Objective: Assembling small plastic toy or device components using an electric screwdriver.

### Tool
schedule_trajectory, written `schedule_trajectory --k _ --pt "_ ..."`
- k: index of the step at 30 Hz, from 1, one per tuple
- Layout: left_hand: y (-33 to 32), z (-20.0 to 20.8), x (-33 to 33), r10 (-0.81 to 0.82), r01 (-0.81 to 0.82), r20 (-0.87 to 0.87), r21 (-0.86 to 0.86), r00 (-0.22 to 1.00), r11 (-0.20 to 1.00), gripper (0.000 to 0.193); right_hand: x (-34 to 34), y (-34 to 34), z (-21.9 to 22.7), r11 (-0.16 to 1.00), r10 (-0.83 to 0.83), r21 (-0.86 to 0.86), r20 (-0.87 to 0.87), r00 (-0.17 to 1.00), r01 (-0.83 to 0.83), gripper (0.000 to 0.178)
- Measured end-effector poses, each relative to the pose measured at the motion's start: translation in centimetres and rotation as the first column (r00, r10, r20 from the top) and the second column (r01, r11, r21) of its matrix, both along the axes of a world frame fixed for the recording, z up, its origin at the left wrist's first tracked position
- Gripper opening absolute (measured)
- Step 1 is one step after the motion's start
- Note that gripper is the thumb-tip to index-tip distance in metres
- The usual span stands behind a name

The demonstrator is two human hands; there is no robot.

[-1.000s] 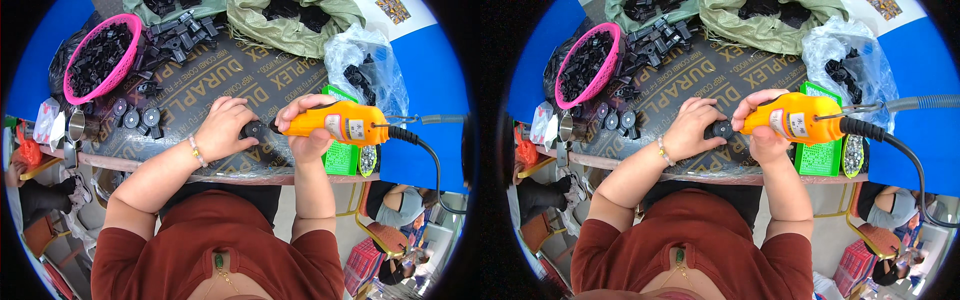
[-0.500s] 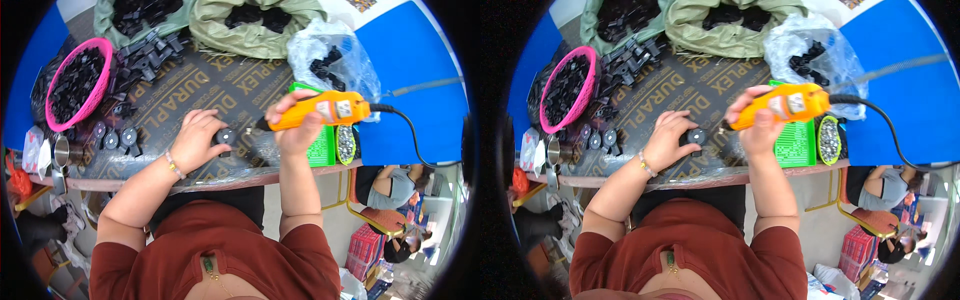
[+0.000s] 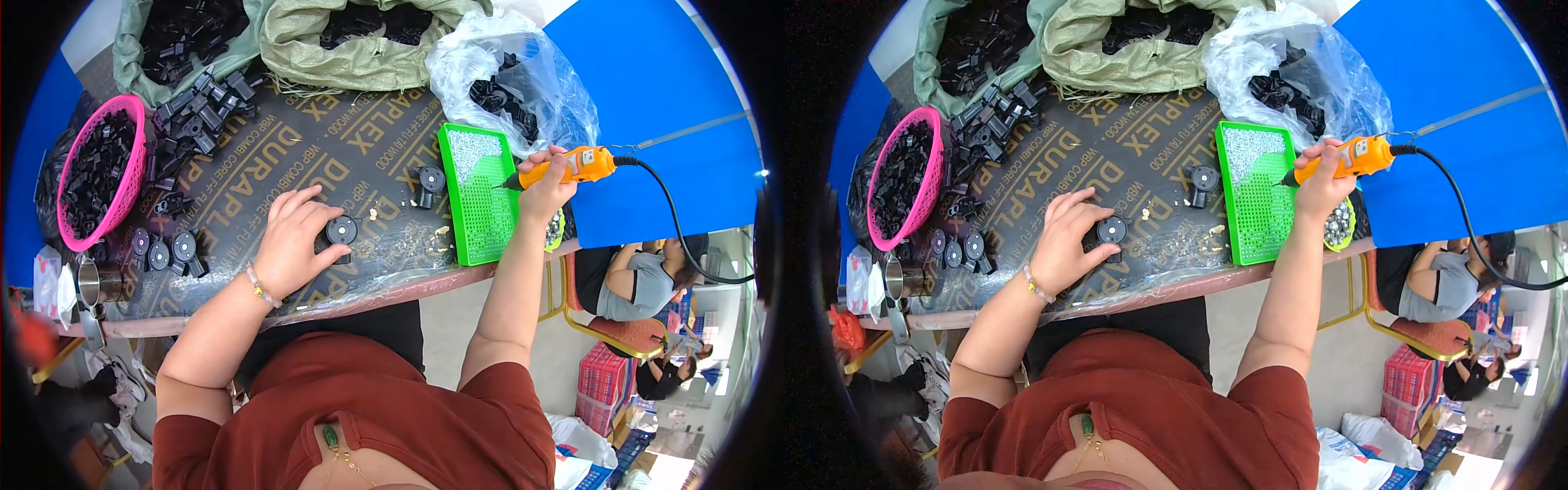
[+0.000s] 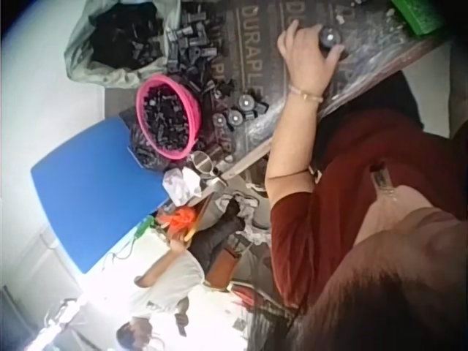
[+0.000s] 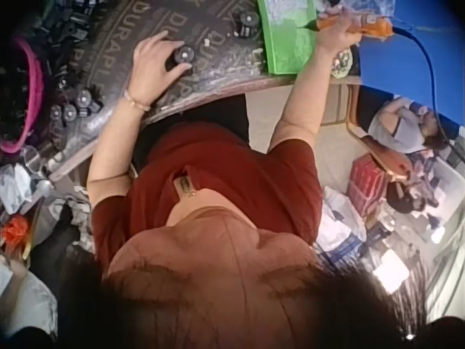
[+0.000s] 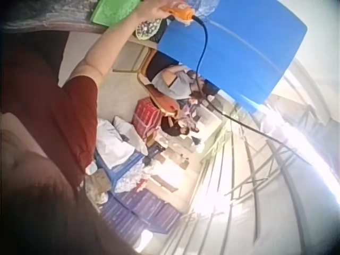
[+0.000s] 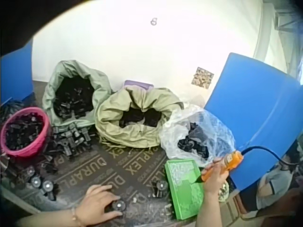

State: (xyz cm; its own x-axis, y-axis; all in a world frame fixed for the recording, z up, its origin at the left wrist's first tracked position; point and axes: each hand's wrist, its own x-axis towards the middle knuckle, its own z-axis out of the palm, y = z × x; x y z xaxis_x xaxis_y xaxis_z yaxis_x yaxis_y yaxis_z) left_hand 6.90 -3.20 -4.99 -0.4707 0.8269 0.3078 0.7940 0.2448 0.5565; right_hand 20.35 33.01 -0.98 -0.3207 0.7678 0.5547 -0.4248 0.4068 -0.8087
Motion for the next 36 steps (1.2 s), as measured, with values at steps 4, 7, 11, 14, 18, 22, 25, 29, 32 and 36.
schedule_trajectory --k 4,7,11,14,18,22,25,29,32,36 --pt "-0.1 0.0 0.0 0.000 0.000 -0.001 -0.007 1.000 1.000 0.050 0.0 0.1 -0.1 1.000 0.008 0.009 -0.013 1.000 -0.008 0.029" --pt "-0.1 -0.2 -0.1 -0.004 0.005 0.007 -0.014 1.000 1.000 0.051 0.1 0.1 -0.2 1.000 0.014 0.003 -0.018 1.000 -0.014 0.029" --pt "-0.2 -0.3 -0.1 0.002 -0.002 0.001 -0.016 1.000 1.000 0.054 0.1 -0.3 0.1 1.000 -0.011 0.022 -0.029 1.000 0.012 0.031" --pt "-0.1 -0.2 -0.1 0.025 -0.024 -0.025 0.024 0.999 0.999 0.055 0.9 -1.9 1.7 0.999 0.049 0.005 -0.132 0.990 -0.049 0.034" --pt "-0.1 0.0 -0.2 0.027 -0.025 -0.030 0.068 0.999 0.997 0.054 0.6 -8.6 4.2 0.959 0.281 0.029 -0.146 0.948 -0.280 0.067" --pt "-0.3 -0.1 -0.2 0.005 -0.001 -0.021 0.154 1.000 0.988 0.046 -2.1 -16.5 3.6 0.752 0.651 0.026 -0.192 0.735 -0.659 0.073" --pt "-0.3 0.0 -0.1 -0.015 0.006 0.049 0.190 0.999 0.982 0.033 -3.9 -19.6 2.7 0.618 0.752 -0.071 -0.239 0.615 -0.783 0.069" --pt "-0.5 -0.1 -0.5 0.019 -0.029 0.046 0.233 0.999 0.972 0.013 -5.6 -20.3 1.9 0.628 0.762 -0.053 -0.159 0.627 -0.777 0.073" --pt "-0.7 -0.2 -0.6 0.034 -0.054 0.084 0.241 0.996 0.969 0.010 -5.9 -20.5 2.0 0.619 0.766 -0.043 -0.189 0.615 -0.784 0.072" --pt "-0.8 -0.4 -0.9 -0.012 -0.015 0.101 0.261 0.995 0.965 0.009 -5.7 -20.3 2.2 0.607 0.771 -0.016 -0.228 0.594 -0.795 0.073"
